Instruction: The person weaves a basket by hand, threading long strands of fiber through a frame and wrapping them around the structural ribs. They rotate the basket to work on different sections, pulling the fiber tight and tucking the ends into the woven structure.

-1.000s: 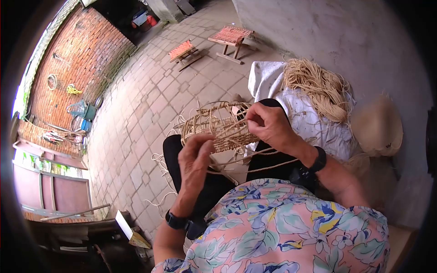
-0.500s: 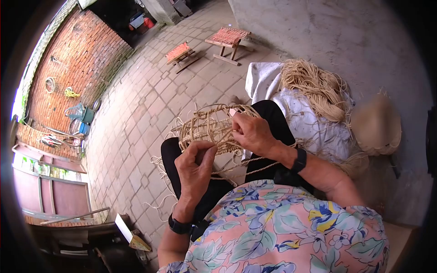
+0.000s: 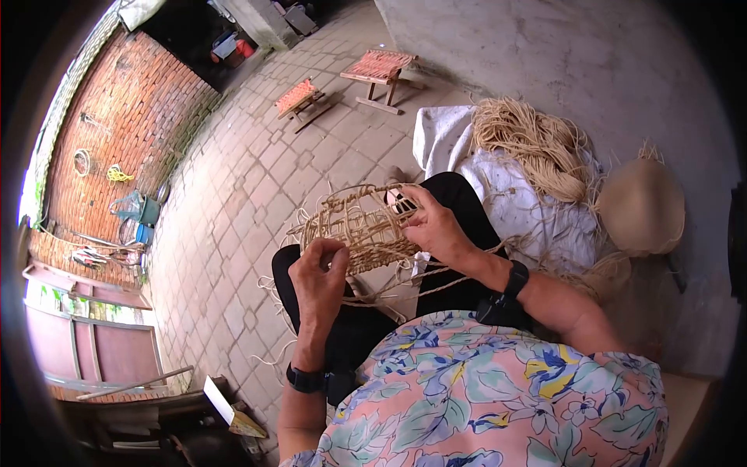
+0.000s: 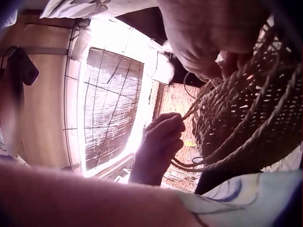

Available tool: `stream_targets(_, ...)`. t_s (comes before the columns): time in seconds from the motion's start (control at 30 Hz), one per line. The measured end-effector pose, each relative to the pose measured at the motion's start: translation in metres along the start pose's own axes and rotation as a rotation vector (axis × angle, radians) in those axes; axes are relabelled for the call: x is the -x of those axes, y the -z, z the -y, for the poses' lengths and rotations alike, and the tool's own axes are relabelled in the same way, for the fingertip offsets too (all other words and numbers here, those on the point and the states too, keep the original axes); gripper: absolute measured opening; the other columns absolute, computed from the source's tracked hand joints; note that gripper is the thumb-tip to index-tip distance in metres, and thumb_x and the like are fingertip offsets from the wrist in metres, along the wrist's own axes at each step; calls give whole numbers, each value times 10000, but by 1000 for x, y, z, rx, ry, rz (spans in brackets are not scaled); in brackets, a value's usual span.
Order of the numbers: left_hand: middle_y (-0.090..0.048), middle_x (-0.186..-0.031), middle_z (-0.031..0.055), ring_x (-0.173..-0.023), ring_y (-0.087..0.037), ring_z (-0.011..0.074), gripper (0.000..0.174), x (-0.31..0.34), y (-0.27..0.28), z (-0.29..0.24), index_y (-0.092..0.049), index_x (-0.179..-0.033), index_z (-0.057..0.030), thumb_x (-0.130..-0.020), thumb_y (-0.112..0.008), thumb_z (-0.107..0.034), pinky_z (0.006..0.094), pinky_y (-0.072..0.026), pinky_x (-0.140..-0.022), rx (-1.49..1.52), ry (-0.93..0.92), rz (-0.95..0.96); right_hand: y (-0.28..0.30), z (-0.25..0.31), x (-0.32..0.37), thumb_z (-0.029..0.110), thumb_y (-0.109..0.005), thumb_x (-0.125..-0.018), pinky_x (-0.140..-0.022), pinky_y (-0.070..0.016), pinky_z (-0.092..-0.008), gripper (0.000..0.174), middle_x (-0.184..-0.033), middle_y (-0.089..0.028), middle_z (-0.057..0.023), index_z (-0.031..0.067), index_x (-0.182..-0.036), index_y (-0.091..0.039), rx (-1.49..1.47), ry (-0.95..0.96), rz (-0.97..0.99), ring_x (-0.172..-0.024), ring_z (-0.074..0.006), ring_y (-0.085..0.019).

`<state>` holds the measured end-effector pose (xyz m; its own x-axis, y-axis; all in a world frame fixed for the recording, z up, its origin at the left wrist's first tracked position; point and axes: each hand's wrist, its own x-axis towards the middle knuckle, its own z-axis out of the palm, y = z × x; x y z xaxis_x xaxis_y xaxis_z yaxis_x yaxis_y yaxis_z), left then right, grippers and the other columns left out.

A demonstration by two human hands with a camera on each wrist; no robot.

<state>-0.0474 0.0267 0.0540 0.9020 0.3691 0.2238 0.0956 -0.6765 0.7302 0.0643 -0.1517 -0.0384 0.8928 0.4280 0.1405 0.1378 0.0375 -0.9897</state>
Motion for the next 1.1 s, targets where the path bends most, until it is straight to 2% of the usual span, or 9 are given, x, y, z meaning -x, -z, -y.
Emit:
stream_targets(0.1, -696, -794, 76, -750, -655, 113, 97, 1, -1, 4, -664, -886, 21, -833, -675, -59, 252, -513, -710, 37, 28, 3, -3, 2, 0, 15, -627, -742, -664, -502, -315, 595, -762, -633, -113, 8, -1309, -446, -298, -169, 14, -688, -156, -621)
stream_targets(0.23, -689, -785, 68, -744, -639, 95, 98, 4, -4, 7, -661, -885, 19, -835, -677, -63, 245, -505, -708, 68, 5, 46, -9, -10, -6, 41, -641, -737, -633, -490, -324, 556, -724, -612, -100, 12, -1266, -471, -112, -102, -22, -665, -171, -610)
stream_targets(0.3, -611, -741, -28, -691, -532, 25, 71, 6, -7, 6, -659, -881, 5, -847, -680, -54, 187, -442, -641, 133, -16, 47, -11, -5, -7, 59, -648, -732, -621, -498, -351, 488, -715, -611, -119, 20, -1189, -482, 193, -2, -79, -663, -233, -631)
stream_targets(0.4, -685, -785, 63, -741, -633, 89, 90, 7, -5, 2, -653, -887, 18, -842, -680, -56, 242, -503, -708, 117, 5, 53, -11, 11, -2, 6, -607, -764, -558, -481, -330, 427, -774, -597, -97, 30, -1169, -472, 377, 86, -66, -599, -193, -598)
stream_targets(0.5, -684, -785, 59, -741, -633, 88, 87, 8, -5, -1, -650, -884, 18, -845, -681, -53, 241, -504, -707, 118, -1, 68, -11, 11, 1, 2, -600, -743, -572, -488, -396, 322, -759, -584, -133, 46, -1046, -501, 541, 305, -149, -628, -303, -609)
stream_targets(0.73, -637, -768, -9, -699, -558, 55, 67, 7, -7, -6, -666, -878, -12, -832, -697, -50, 199, -449, -643, 142, -28, 84, 10, 28, 1, 23, -620, -738, -580, -499, -439, 209, -745, -566, -156, 43, -906, -499, 742, 562, -209, -666, -354, -613)
stream_targets(0.87, -668, -948, 71, -697, -594, 158, 176, -13, -10, -18, -669, -956, -45, -787, -718, -46, 272, -490, -642, -305, -447, -16, 47, 51, 6, -51, -617, -726, -539, -462, -426, 174, -697, -553, -134, 48, -798, -493, 550, 552, -288, -643, -360, -593)
stream_targets(0.93, -666, -1019, 93, -701, -601, 188, 254, -21, -17, -31, -666, -1020, -59, -774, -726, -53, 300, -501, -643, -332, -602, -73, 59, 77, 13, -34, -634, -750, -533, -475, -372, 148, -674, -575, -116, 47, -807, -525, 519, 554, -305, -612, -296, -621)
stream_targets(1.1, -661, -982, 94, -638, -578, 158, 478, -20, -43, -53, -560, -1257, -84, -803, -710, -95, 299, -490, -615, -58, -343, 359, 73, 98, 13, -7, -640, -812, -543, -481, -294, 88, -643, -591, -80, 21, -852, -566, 294, 386, -293, -587, -162, -614)
